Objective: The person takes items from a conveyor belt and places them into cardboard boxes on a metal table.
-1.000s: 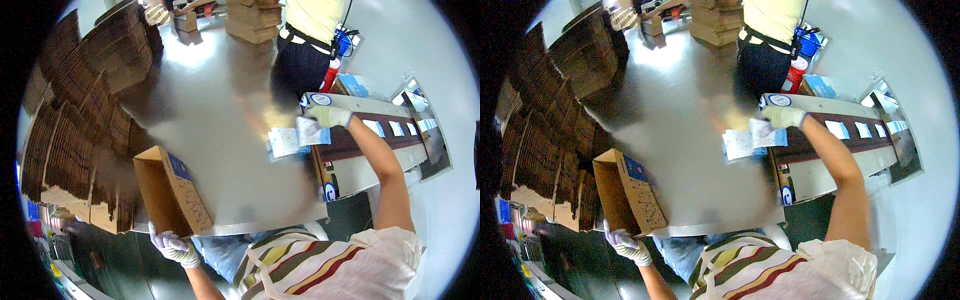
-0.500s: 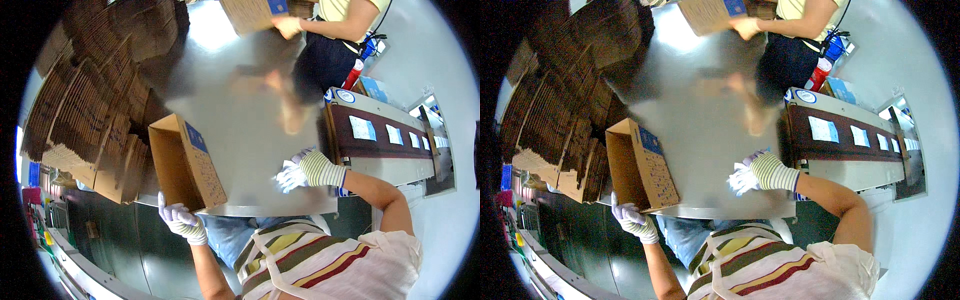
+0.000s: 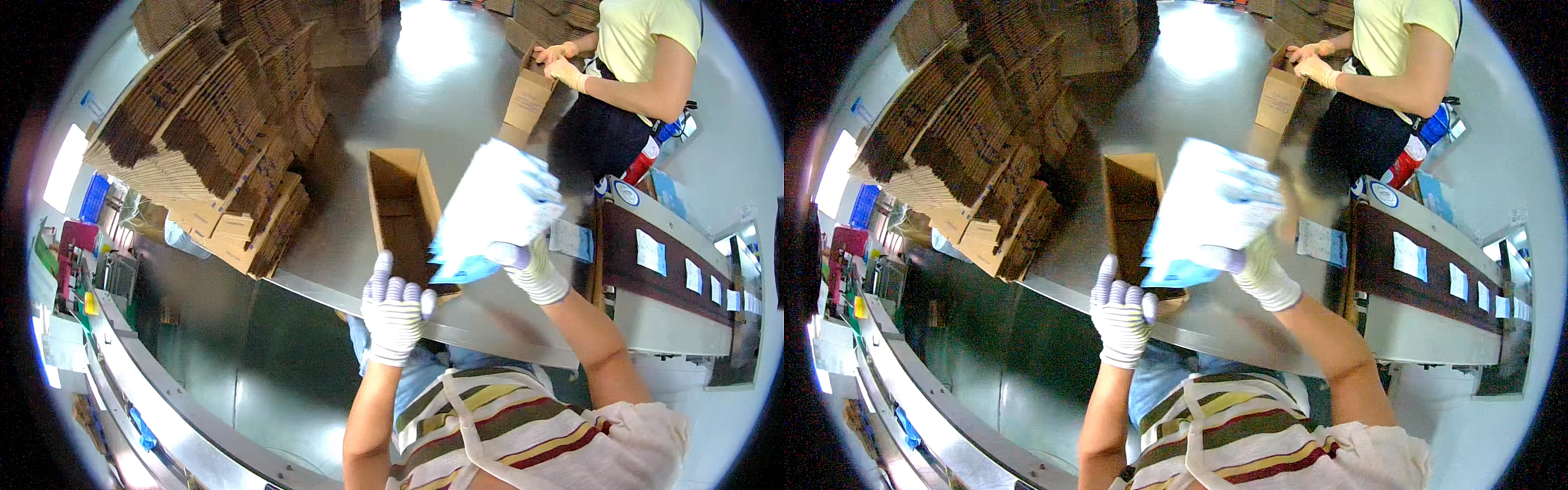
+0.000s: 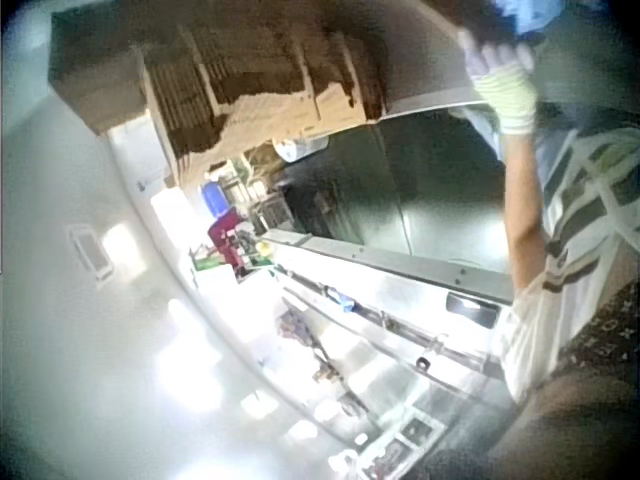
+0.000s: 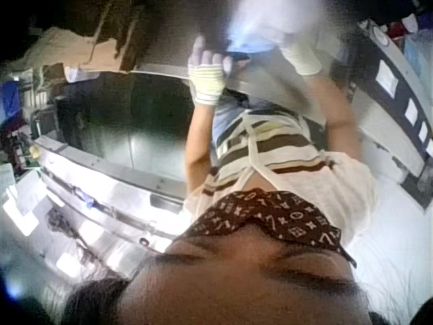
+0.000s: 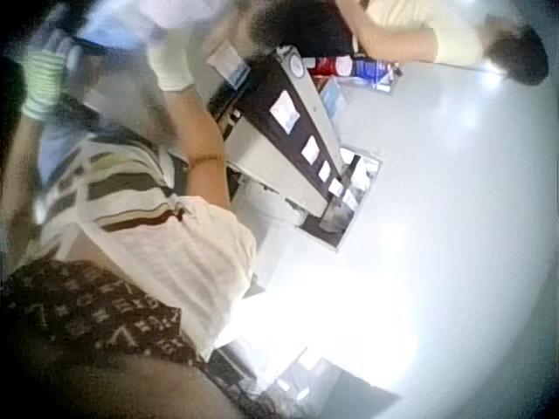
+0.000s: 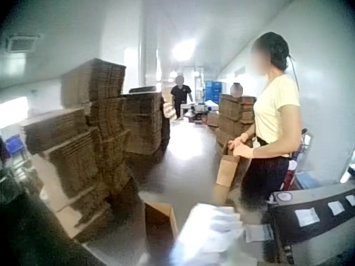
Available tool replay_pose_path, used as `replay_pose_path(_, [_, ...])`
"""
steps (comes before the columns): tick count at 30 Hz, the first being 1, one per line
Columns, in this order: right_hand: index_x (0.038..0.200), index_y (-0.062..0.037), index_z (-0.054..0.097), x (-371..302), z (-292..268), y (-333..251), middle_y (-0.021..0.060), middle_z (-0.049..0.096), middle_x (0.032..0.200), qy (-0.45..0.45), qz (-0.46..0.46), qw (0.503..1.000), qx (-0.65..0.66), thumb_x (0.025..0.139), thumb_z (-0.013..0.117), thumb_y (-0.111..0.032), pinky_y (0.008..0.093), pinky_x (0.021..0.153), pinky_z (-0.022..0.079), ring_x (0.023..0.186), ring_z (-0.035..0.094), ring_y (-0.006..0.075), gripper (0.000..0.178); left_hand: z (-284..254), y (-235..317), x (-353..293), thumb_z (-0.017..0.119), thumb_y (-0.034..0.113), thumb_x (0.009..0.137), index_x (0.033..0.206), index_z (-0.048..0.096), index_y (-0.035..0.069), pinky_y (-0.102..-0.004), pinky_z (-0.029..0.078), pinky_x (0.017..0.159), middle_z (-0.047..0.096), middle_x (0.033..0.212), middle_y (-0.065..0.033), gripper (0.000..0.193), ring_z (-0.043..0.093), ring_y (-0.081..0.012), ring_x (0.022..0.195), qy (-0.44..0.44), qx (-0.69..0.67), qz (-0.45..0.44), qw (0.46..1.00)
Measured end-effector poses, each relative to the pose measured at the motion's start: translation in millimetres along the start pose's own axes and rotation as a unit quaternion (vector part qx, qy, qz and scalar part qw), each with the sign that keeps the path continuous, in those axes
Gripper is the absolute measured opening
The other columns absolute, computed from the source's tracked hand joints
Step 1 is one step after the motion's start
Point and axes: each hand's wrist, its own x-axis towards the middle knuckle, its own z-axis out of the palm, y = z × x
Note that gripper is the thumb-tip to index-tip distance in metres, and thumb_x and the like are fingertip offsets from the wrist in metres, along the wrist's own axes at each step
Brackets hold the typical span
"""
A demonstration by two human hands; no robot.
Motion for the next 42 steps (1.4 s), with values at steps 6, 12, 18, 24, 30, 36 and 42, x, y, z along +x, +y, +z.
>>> replay_pose_path(6, [0.116, -0.0122, 0.061, 49.9, 45.9, -14.1, 0.0056, 0.062, 0.114, -0.16, -0.371, 0.9, -0.165, 0.085, 0.06, -0.028, 0.0329, 0.096, 0.041, 0.104, 0.058, 0.0204, 0.035, -10.4, -1.7, -7.3, 0.059, 0.03, 0.083, 0.069, 0.052, 0.009, -0.045, 0.044, 0.073, 0.057, 0.083, -0.0125, 0.027, 0.055, -0.0362, 0.106, 0.008, 0.012, -0.009, 1.0])
replay_pose_path(12, [0.11, -0.0057, 0.059, 26.5, 62.5, 62.2, 0.0148, 0.062, 0.109, -0.316, 0.059, 0.946, 0.035, 0.086, 0.048, -0.051, 0.0492, 0.108, 0.024, 0.105, 0.055, 0.0214, 0.052, -30.6, -13.9, -22.7, 0.058, 0.024, 0.08, 0.086, 0.059, 0.009, -0.0433, 0.044, 0.075, 0.059, 0.09, -0.0099, 0.016, 0.057, -0.032, 0.088, 0.034, -0.015, -0.017, 0.999])
replay_pose_path(18, [0.098, -0.0032, 0.064, 35.4, 53.7, 28.1, 0.0157, 0.064, 0.102, -0.382, -0.088, 0.885, -0.252, 0.061, 0.067, -0.06, 0.0492, 0.112, 0.013, 0.106, 0.055, 0.0281, 0.068, -61.5, -23.1, 85.6, 0.049, 0.006, 0.085, 0.094, 0.058, -0.001, -0.0401, 0.046, 0.081, 0.061, 0.096, -0.0168, 0.015, 0.059, -0.0327, 0.088, 0.087, -0.13, -0.046, 0.987])
replay_pose_path(24, [0.119, 0.0051, 0.051, 38.4, 47.6, -48.0, 0.028, 0.05, 0.123, -0.386, -0.082, 0.84, -0.373, 0.063, 0.063, -0.07, 0.0478, 0.112, 0.015, 0.121, 0.044, 0.0376, 0.095, 6.4, -60.3, 118.7, 0.051, 0.021, 0.085, 0.096, 0.062, 0.001, -0.0437, 0.047, 0.078, 0.063, 0.09, -0.0231, 0.025, 0.06, -0.0388, 0.088, -0.477, -0.048, -0.023, 0.877])
replay_pose_path(30, [0.126, 0.008, 0.043, -16.9, 50.9, -44.4, 0.028, 0.048, 0.123, -0.248, -0.102, 0.885, -0.38, 0.067, 0.061, -0.067, 0.0518, 0.109, 0.023, 0.127, 0.035, 0.0415, 0.097, 34.9, -43.4, 127.2, 0.061, 0.027, 0.077, 0.096, 0.066, 0.004, -0.0403, 0.049, 0.075, 0.065, 0.093, -0.0205, 0.031, 0.061, -0.0369, 0.091, -0.649, -0.018, 0.071, 0.757])
replay_pose_path(36, [0.135, 0.0032, 0.029, -23.8, 56.2, -31.1, 0.0261, 0.03, 0.139, -0.198, -0.064, 0.92, -0.333, 0.068, 0.067, -0.056, 0.0529, 0.109, 0.02, 0.13, 0.029, 0.0428, 0.097, 18.4, -29.2, 121.5, 0.048, 0.037, 0.088, 0.108, 0.064, 0.013, -0.0362, 0.045, 0.09, 0.059, 0.116, -0.0154, 0.035, 0.056, -0.0302, 0.107, -0.736, -0.026, 0.001, 0.676])
replay_pose_path(42, [0.138, 0.003, 0.024, -17.1, 56.0, -16.6, 0.0254, 0.028, 0.14, -0.149, -0.094, 0.934, -0.311, 0.061, 0.075, -0.048, 0.0518, 0.111, 0.018, 0.133, 0.025, 0.0407, 0.105, -16.7, -15.6, 99.1, 0.048, 0.033, 0.087, 0.099, 0.062, 0.002, -0.04, 0.049, 0.079, 0.064, 0.095, -0.0197, 0.036, 0.062, -0.0339, 0.088, -0.576, -0.094, 0.157, 0.797])
